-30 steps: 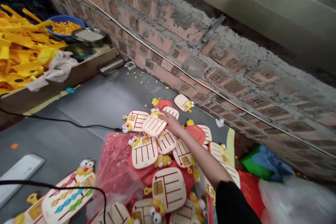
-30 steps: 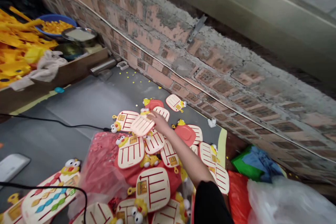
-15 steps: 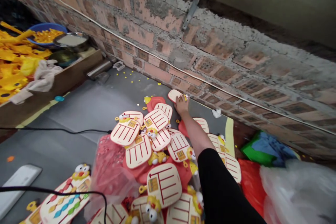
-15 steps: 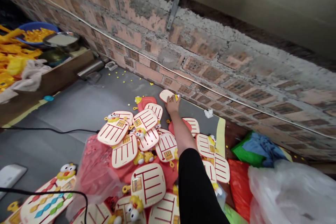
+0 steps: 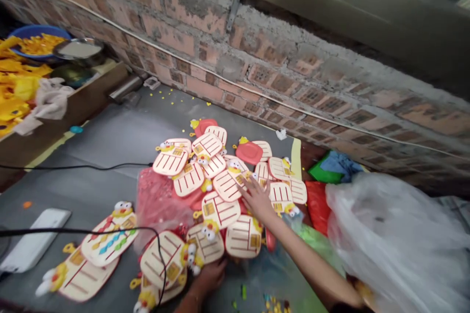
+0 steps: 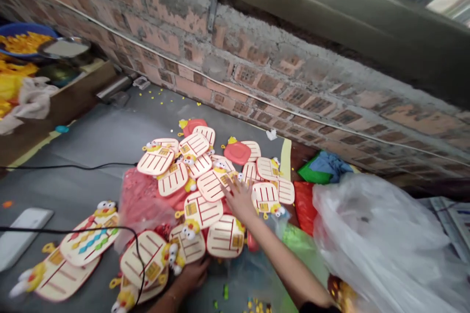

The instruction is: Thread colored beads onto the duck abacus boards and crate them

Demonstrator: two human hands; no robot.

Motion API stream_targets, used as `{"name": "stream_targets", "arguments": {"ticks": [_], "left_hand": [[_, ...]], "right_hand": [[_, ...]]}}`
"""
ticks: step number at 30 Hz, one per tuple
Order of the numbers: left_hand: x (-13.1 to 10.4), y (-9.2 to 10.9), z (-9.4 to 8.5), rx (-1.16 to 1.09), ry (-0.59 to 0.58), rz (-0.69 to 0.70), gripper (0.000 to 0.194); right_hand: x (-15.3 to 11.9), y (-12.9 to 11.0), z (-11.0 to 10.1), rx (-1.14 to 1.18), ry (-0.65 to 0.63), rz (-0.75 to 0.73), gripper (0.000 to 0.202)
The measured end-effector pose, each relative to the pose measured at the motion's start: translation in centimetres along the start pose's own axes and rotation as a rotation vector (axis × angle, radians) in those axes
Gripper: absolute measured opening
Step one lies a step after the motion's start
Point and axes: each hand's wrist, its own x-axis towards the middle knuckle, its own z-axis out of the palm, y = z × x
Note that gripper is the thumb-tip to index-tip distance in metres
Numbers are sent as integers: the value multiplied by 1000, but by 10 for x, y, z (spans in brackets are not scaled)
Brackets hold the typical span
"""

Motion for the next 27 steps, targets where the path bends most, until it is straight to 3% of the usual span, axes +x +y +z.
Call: {"name": "stream_targets", "arguments": {"ticks": [4,7,12,16,20,24,27], "left_hand": [[-15,-1,15,-26,-83,-4,51],[-16,-6,19,-48,-93,-7,55],[-16,-8,18,-57,-73,-6,54],[-17,-6,15,-47,-56,-1,53],[-19,-5,14,-35,-20,24,54],[-20,-5,15,-25,15,65,53],[-19,-4,12,-25,47,76,51]], "right_hand": [[-65,-18,-11,94,38,225,44],[-110,-40,-16,212,116,307,42],[-183,-116,1,474,169,304,53],[-239,-197,35,639,210,356,66],[-281,-263,88,670,223,360,72],[-292,-289,145,514,275,330,69],[-285,-293,168,347,255,416,61]]}}
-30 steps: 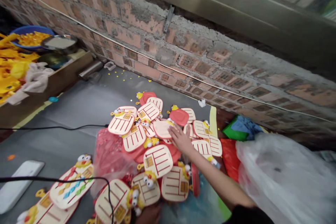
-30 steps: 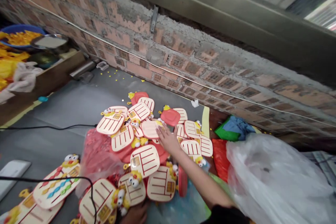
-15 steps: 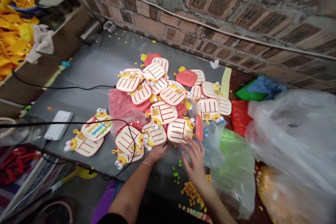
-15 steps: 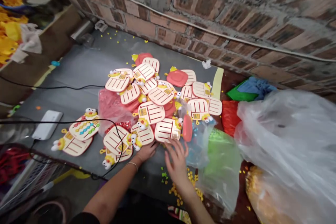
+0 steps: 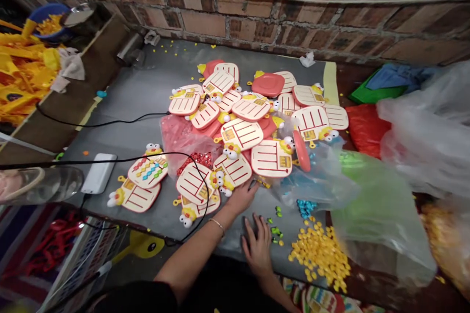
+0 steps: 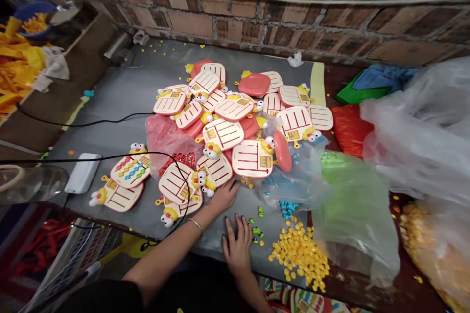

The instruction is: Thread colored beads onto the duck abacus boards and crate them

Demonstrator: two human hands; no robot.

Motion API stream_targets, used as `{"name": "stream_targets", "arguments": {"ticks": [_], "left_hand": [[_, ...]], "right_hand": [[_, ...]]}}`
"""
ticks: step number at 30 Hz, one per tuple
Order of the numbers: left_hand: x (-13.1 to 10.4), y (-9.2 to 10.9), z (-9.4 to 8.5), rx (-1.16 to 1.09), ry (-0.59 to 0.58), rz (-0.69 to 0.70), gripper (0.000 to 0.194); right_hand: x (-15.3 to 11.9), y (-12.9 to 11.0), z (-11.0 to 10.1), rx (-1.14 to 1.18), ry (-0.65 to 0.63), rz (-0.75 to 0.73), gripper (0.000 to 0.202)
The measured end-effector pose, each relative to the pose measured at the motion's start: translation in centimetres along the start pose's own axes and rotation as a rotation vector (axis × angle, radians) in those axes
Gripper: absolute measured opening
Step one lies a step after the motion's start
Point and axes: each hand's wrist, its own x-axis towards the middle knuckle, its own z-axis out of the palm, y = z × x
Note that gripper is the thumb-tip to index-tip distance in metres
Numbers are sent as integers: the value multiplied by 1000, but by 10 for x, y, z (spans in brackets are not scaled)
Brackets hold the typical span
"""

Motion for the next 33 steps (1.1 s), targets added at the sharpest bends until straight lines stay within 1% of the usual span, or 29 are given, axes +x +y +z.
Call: {"name": "stream_targets", "arguments": {"ticks": [2,4,6,7,10,12,14,16,18,20,22,23,24,27,30,33], "left_hand": [[-1,3,-4,-12,28,13,48],[-4,9,-10,-27,52,29,48],[-11,17,-17,-37,61,60,50],[-16,21,-21,-43,53,86,49],[-37,31,-35,-98,-52,228,48],[-54,34,-44,-89,-60,341,45],[-76,32,-54,-22,-20,459,41],[-103,26,-62,88,80,557,37],[-138,17,-67,195,202,624,36],[-177,5,-68,270,345,614,34],[-216,-9,-65,309,512,516,32],[-234,-17,-61,333,569,466,31],[-250,-25,-58,368,586,439,32],[-286,-46,-48,448,509,405,35],[-306,-61,-48,410,504,295,42],[-317,-74,-60,313,519,202,45]], "right_hand": [[3,-1,7,-90,-36,11,57],[3,-3,9,-158,-69,-20,56],[0,-4,11,-213,-69,-54,54],[-2,-4,12,-234,-63,-69,53],[-7,0,19,-288,-31,-119,53],[-10,4,23,-313,-4,-150,55],[-10,6,28,-327,18,-160,56],[-8,6,30,-329,30,-152,59],[-7,3,29,-328,39,-135,61],[-5,1,28,-328,55,-115,60],[-4,0,26,-321,67,-99,57],[-5,0,25,-312,74,-96,55],[-5,1,25,-299,82,-95,53],[-6,6,26,-248,130,-100,48],[-5,11,27,-214,173,-125,46],[-4,16,28,-196,200,-152,44]]}}
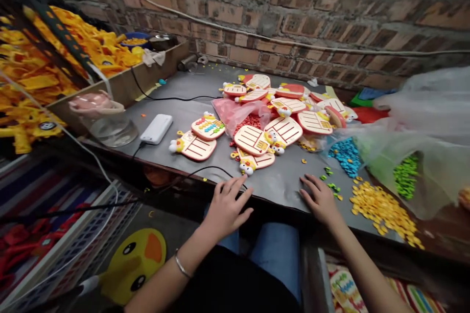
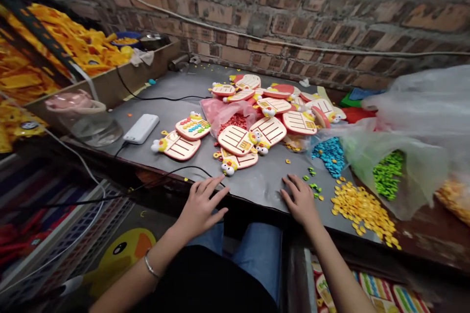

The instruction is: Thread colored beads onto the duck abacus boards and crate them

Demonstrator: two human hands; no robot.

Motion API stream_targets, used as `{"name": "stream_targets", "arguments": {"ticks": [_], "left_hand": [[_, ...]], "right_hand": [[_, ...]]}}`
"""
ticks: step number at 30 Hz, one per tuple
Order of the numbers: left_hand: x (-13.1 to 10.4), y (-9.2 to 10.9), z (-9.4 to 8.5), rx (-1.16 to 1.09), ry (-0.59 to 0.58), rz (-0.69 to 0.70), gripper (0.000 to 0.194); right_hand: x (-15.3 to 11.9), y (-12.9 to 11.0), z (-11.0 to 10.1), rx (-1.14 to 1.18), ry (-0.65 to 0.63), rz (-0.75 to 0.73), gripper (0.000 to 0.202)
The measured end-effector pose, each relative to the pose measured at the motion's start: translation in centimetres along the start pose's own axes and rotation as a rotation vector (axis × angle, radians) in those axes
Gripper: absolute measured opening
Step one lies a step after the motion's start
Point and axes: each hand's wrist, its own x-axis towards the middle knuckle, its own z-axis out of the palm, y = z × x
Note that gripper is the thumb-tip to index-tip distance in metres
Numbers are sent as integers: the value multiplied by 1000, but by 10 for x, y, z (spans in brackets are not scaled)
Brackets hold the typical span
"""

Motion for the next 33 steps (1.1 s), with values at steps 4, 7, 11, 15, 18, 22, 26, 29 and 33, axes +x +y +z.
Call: {"name": "stream_targets", "arguments": {"ticks": [4,7,11,15,18,22,26,29,33], "left_hand": [[-5,-32,-20,-177,29,-152,48],[-13,-62,-33,-313,127,-252,45],[-33,-102,-47,-421,289,-474,41],[-48,-128,-62,-486,606,-758,37],[-44,-132,-69,-340,828,-812,39],[-12,-116,-53,-57,765,-636,33],[37,-84,-12,-178,334,-362,25],[68,-61,15,-158,111,-277,31],[84,-40,40,-39,-32,-216,57]], "right_hand": [[0,4,3,29,19,-11,42],[0,5,3,53,26,-5,42],[1,2,1,68,31,1,40],[0,2,0,54,37,-4,37],[-2,1,-1,40,59,-3,35],[4,-14,-8,12,118,9,30],[41,-55,-13,72,90,-34,31],[89,-91,-8,94,58,-76,37],[148,-123,10,6,-20,-148,57]]}}
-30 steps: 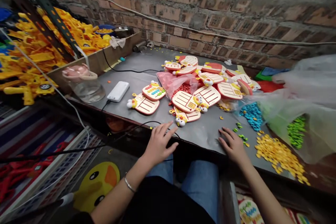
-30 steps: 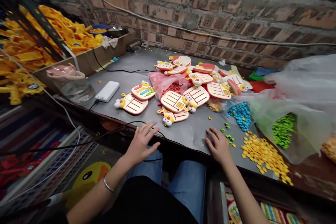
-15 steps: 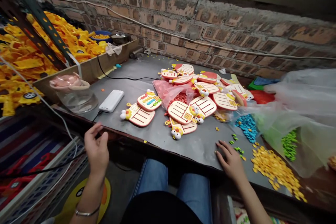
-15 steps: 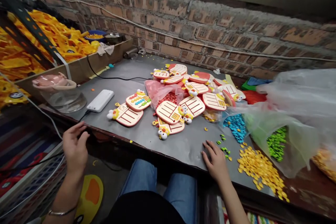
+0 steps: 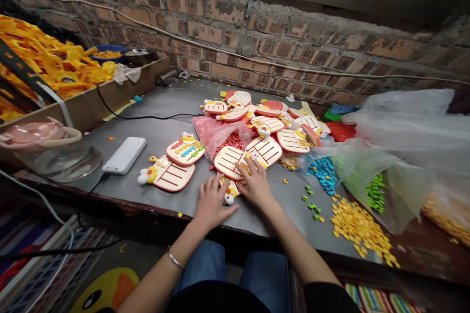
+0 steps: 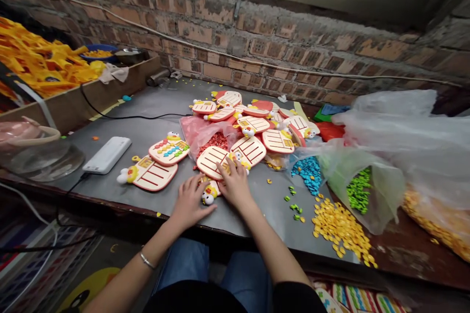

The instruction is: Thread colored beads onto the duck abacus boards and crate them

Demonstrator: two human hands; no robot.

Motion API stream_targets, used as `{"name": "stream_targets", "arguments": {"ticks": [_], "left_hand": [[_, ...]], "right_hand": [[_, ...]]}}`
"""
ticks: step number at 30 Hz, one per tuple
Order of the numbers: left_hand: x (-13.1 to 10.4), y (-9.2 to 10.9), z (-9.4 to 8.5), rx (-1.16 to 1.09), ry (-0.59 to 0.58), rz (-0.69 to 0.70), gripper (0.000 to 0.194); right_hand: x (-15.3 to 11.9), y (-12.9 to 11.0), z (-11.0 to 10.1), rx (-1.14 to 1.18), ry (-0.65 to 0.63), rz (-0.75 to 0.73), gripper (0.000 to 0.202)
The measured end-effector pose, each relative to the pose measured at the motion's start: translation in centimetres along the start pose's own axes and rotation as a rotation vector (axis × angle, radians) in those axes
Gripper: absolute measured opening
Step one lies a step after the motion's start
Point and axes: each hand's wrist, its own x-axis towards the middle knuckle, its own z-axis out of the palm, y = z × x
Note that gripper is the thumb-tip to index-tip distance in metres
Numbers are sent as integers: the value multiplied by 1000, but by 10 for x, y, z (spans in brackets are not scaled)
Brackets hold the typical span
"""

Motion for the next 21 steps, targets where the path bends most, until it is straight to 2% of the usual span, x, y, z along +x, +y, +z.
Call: {"name": "stream_targets", "arguments": {"ticks": [2,5,8,12,17,21], "left_hand": [[0,4,9,61,-31,27,62],[-2,3,16,123,-35,39,50],[-4,-3,15,133,-6,47,36],[-8,-21,10,145,80,6,41],[-17,-41,13,133,169,-79,46],[-21,-41,17,117,266,-191,39]], "right_hand": [[16,-2,8,-19,-65,-21,61],[19,8,9,-9,-83,-29,52],[12,32,-4,23,15,-45,44],[15,69,-32,55,171,-40,40],[52,106,-56,8,340,1,52],[91,136,-51,-62,351,87,51]]}}
